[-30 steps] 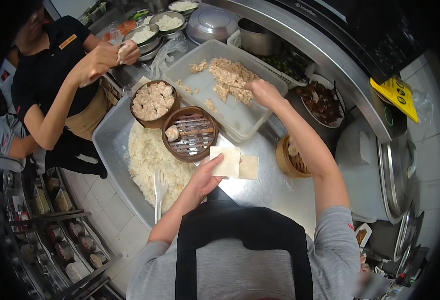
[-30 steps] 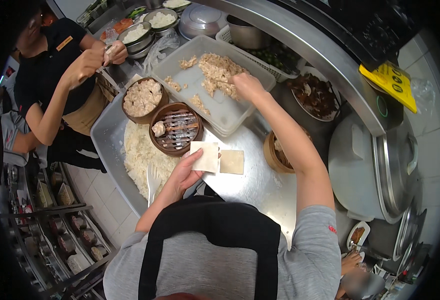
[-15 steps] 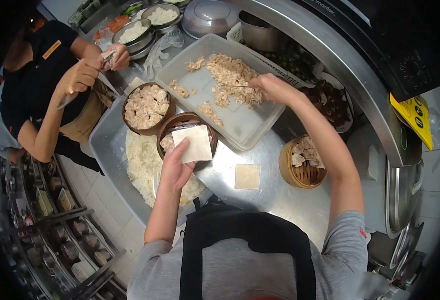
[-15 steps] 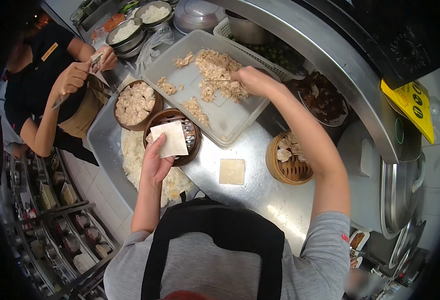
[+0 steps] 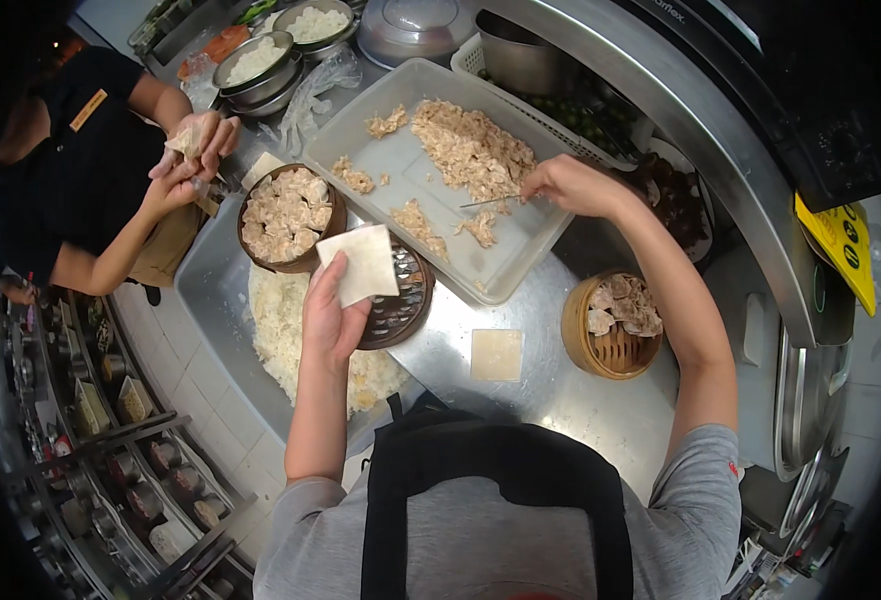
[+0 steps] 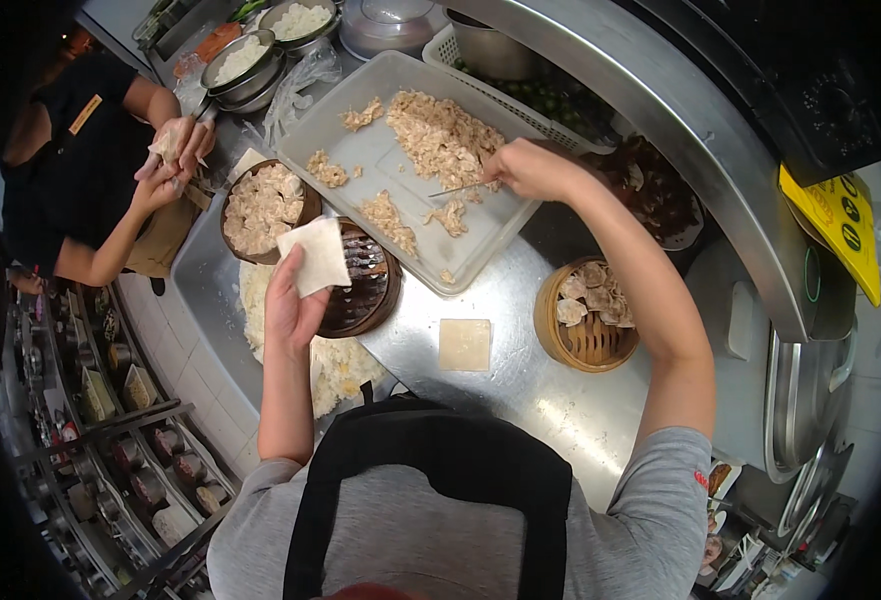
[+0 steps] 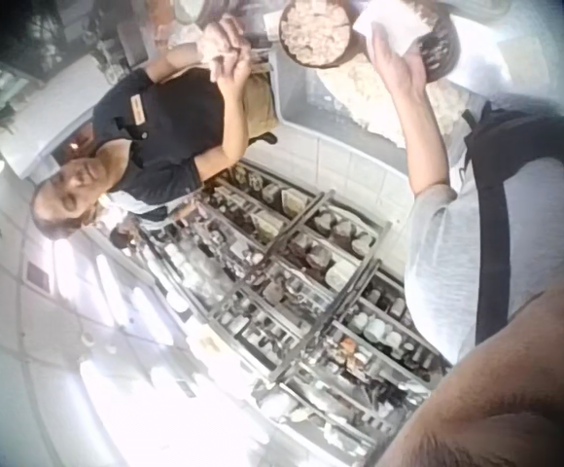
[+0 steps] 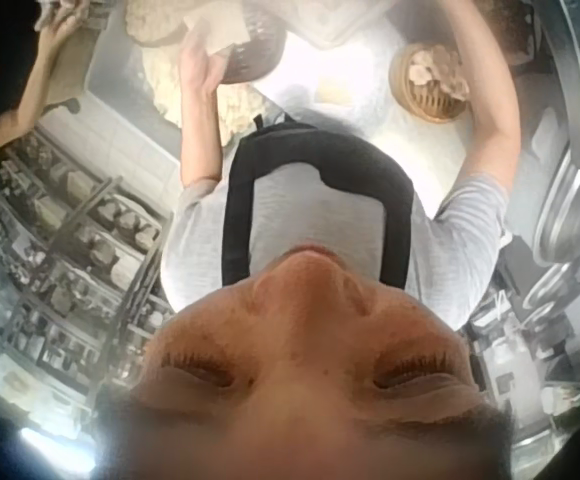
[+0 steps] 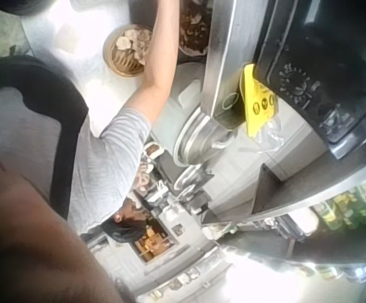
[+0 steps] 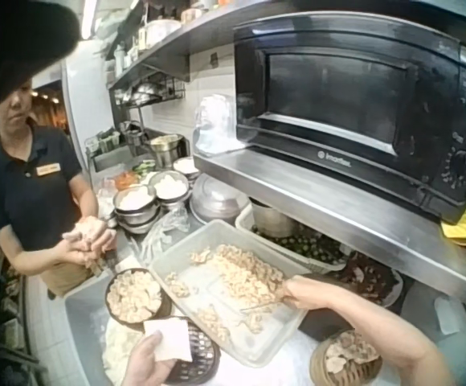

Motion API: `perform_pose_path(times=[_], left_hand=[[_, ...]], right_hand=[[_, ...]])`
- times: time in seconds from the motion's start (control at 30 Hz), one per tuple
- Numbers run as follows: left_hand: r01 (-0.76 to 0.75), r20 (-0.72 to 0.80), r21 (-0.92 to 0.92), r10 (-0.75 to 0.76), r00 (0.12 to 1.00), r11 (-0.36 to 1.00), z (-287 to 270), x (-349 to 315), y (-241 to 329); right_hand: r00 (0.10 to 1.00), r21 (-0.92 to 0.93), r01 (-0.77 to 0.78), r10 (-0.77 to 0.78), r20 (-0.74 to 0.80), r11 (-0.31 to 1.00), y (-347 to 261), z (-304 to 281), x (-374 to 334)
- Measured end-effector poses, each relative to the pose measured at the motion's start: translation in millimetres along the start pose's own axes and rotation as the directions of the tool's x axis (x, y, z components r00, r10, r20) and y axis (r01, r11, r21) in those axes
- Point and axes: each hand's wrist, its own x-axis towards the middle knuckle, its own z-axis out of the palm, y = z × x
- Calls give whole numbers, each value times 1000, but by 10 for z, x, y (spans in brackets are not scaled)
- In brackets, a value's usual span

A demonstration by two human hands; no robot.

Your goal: The person assembles dim sum by placing filling from a tray onto square wrappers, folding the wrappers around the filling, and placing the finished pieces into a bamboo steamer basket.

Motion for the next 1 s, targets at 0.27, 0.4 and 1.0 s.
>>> perform_pose_path(times=[0.27, 0.4, 1.0], left_hand=[[-522, 530, 834, 0, 848, 181, 409, 1132, -222], [-588, 550, 738, -210, 808, -330, 737, 1501, -765], [-653, 387, 552, -535, 751, -519, 776, 1416, -1226]], right_hand=[[983, -20, -147, 144, -112, 989, -227, -208, -550], [926, -27, -257, 238, -292, 966, -489, -336, -927], [848, 100, -244, 263, -460, 965, -708, 72, -1797]])
